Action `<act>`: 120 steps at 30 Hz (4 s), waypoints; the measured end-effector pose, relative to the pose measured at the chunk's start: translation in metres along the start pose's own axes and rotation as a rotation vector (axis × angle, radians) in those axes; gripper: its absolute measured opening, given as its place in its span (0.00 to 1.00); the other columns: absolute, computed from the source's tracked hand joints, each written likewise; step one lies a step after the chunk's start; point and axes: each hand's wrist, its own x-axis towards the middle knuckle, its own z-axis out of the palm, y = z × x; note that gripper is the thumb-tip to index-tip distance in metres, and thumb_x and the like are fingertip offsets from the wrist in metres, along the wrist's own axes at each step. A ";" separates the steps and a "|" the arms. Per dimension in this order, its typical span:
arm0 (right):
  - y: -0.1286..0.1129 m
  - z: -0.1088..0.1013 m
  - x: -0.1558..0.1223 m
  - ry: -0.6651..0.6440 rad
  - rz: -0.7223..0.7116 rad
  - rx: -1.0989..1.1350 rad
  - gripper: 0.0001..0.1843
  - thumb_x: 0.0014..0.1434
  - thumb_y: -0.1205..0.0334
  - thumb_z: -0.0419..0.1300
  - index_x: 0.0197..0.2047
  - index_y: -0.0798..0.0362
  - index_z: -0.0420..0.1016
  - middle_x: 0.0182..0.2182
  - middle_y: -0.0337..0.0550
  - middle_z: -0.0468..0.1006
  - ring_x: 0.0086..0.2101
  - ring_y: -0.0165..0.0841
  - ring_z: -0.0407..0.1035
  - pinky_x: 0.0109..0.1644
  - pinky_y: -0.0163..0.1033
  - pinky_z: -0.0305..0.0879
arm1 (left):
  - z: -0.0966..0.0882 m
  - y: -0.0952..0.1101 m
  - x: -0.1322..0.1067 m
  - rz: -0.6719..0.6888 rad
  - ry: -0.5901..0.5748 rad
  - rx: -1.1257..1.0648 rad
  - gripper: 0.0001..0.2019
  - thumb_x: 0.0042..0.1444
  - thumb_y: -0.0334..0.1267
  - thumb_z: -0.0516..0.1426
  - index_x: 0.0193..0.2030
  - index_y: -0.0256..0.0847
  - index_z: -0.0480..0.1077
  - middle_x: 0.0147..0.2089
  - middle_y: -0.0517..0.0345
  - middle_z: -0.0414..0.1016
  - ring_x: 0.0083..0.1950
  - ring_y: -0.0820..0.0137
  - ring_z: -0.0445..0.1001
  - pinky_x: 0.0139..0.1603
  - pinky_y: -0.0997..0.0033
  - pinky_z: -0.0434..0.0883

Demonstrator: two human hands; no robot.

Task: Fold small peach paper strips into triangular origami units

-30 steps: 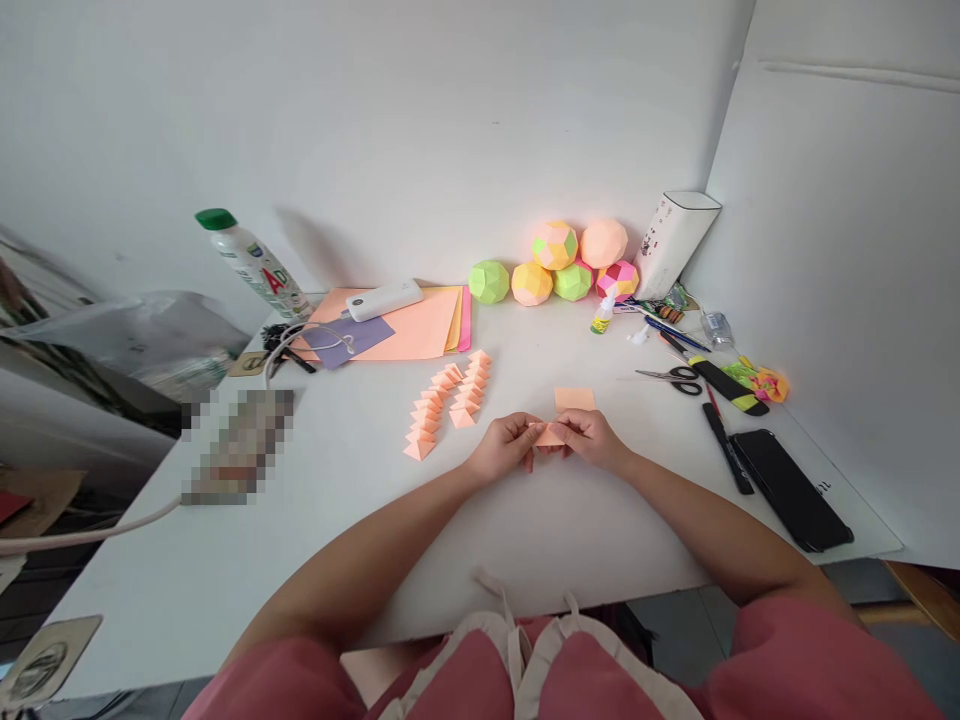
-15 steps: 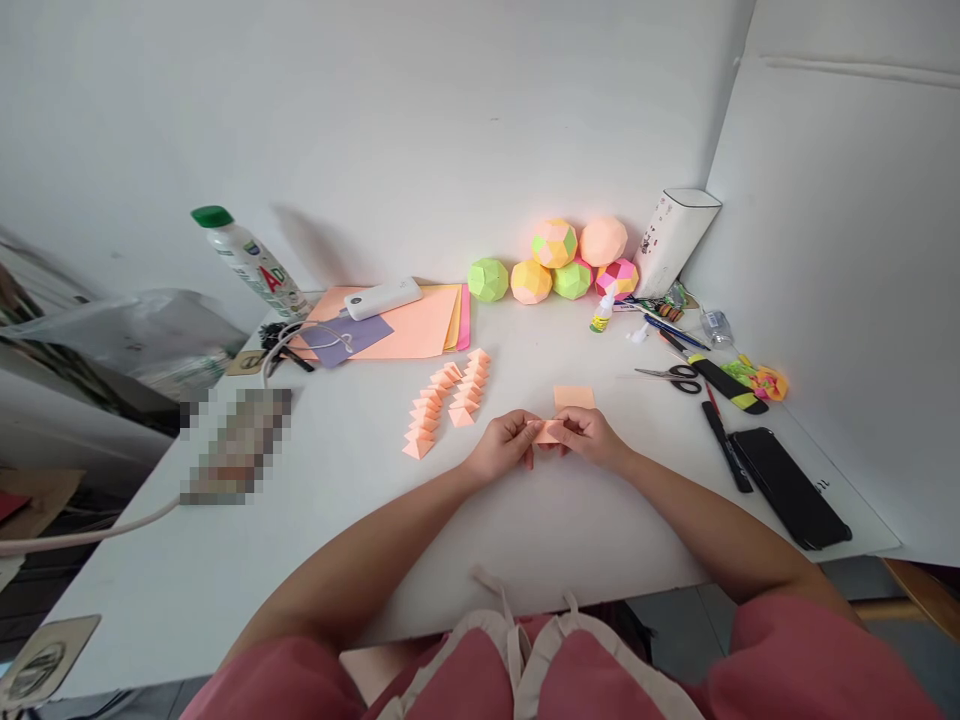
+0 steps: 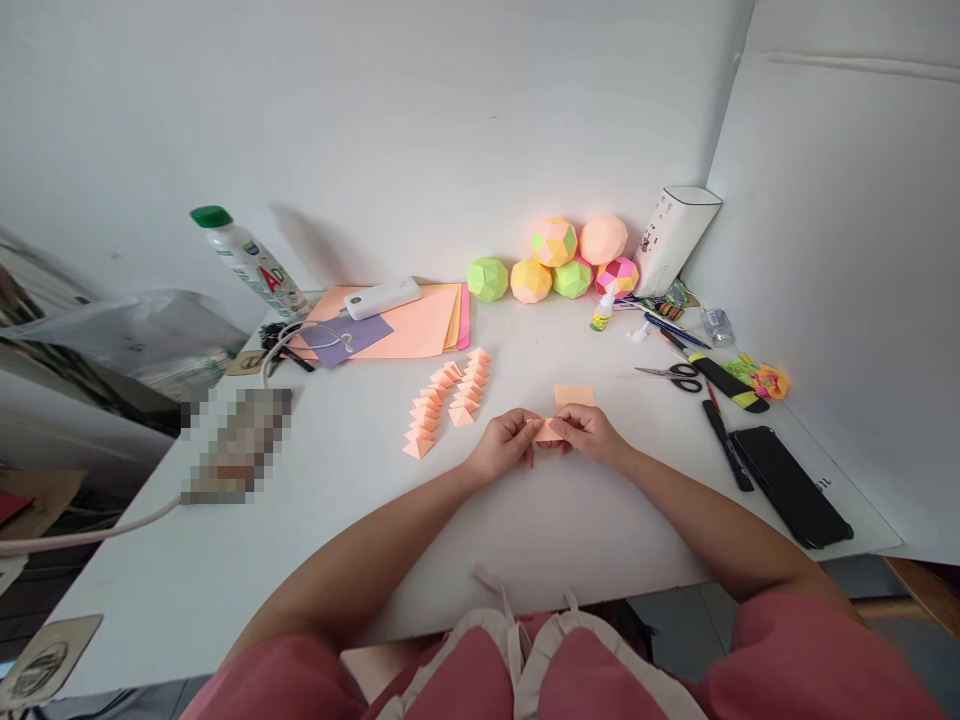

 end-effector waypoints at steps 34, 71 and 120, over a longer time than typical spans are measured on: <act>0.000 0.000 -0.002 -0.169 0.118 -0.132 0.05 0.49 0.63 0.58 0.29 0.56 0.72 0.26 0.40 0.77 0.27 0.31 0.70 0.28 0.34 0.63 | 0.009 -0.012 -0.005 0.399 0.065 0.524 0.16 0.61 0.45 0.44 0.38 0.40 0.69 0.28 0.53 0.75 0.28 0.70 0.70 0.34 0.70 0.66; -0.002 -0.003 0.000 -0.038 0.070 -0.059 0.15 0.55 0.53 0.57 0.26 0.55 0.65 0.23 0.39 0.72 0.25 0.28 0.67 0.29 0.34 0.63 | 0.003 0.008 -0.002 -0.050 0.029 -0.015 0.15 0.50 0.48 0.57 0.33 0.35 0.67 0.29 0.57 0.73 0.25 0.75 0.68 0.28 0.73 0.66; -0.004 -0.001 -0.002 -0.057 -0.005 -0.051 0.21 0.60 0.49 0.50 0.29 0.58 0.71 0.25 0.43 0.71 0.27 0.30 0.67 0.30 0.36 0.67 | -0.003 0.003 0.002 -0.012 -0.065 -0.155 0.17 0.52 0.50 0.56 0.32 0.36 0.64 0.27 0.58 0.74 0.21 0.75 0.71 0.26 0.74 0.67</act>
